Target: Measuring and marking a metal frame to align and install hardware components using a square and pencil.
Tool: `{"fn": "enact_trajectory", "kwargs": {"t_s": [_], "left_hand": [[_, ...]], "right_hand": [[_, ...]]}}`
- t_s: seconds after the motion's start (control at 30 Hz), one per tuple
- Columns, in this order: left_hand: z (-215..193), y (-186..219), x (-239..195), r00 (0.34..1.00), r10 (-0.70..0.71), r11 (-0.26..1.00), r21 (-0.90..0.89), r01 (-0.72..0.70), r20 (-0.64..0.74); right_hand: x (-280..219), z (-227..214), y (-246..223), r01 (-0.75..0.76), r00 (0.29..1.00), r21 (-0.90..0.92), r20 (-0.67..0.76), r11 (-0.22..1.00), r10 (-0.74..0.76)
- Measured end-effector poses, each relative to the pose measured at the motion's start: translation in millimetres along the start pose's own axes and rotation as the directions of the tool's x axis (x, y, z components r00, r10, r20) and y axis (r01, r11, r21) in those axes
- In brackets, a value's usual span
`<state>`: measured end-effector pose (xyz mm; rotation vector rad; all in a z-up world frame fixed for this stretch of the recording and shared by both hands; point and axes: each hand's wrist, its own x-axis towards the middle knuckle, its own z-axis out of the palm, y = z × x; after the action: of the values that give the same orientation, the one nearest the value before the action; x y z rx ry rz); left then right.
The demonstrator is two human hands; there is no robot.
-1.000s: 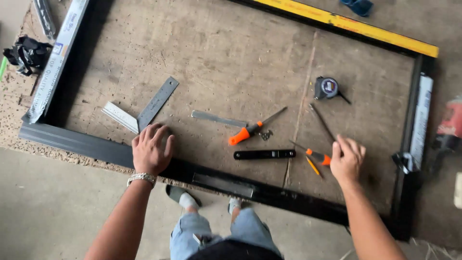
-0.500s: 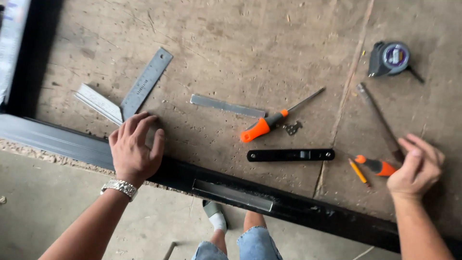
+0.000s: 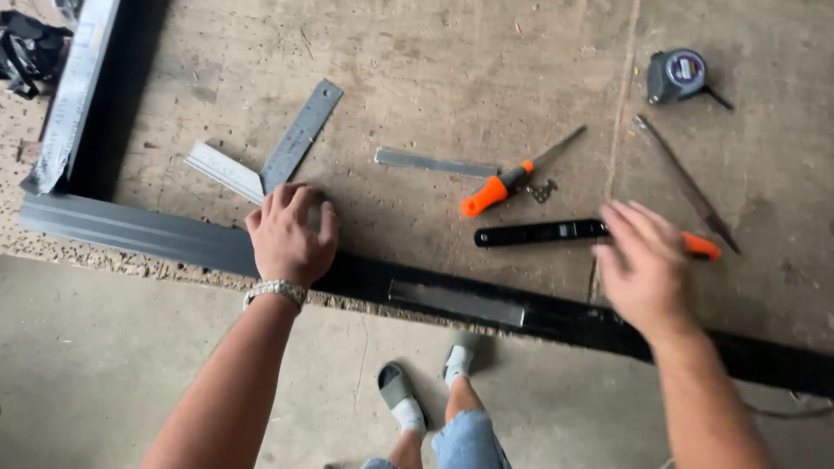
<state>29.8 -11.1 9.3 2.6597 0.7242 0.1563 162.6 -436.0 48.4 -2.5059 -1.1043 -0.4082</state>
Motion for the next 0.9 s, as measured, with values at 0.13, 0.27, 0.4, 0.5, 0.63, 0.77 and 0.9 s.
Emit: {"fn": "enact_trajectory", "kwargs": {"t_s": [0.13,0.27,0.4,0.5,0.63,0.77,0.9], "left_hand": [[31.0,-22.6,-0.9,0.985,0.067,0.994,0.097,-0.051,-0.160],[33.0,-24.9,-5.5,0.990,0.044,0.992,0.123,-0.028,-0.131],[31.5,-22.7,-0.9,0.991,0.031,0.991,0.131,-0.014,-0.130],[34.0,-23.9,-2.7,0.989,0.037,0.991,0.135,-0.018,-0.143],[-5.4,7.1,-1.9,0.995,-0.083,0.997,0.007,0.083,0.059],[2.7,1.6,-2.4,0.998,-0.062,0.998,0.009,0.062,0.001],[5.6,-3.2,-5.5,1.000,0.010,1.000,0.018,-0.010,0.005]], "right_hand": [[-9.1,40.4,5.5,-0.029,0.964,-0.215,0.254,0.976,0.084],[-21.0,58.3,10.0,0.005,0.969,-0.302,0.236,0.953,0.069],[-26.2,45.9,-28.7,0.049,0.997,-0.133,0.069,0.990,-0.040],[-54.6,55.1,-57.7,0.139,0.984,0.086,-0.123,0.987,-0.128],[-50.2,53.8,-77.4,0.130,0.991,0.341,-0.082,0.931,-0.109],[-36.5,45.5,-79.0,0.168,0.986,0.351,-0.078,0.921,-0.150],[-33.7,40.2,-82.5,0.225,0.974,0.385,-0.076,0.895,-0.212]]}}
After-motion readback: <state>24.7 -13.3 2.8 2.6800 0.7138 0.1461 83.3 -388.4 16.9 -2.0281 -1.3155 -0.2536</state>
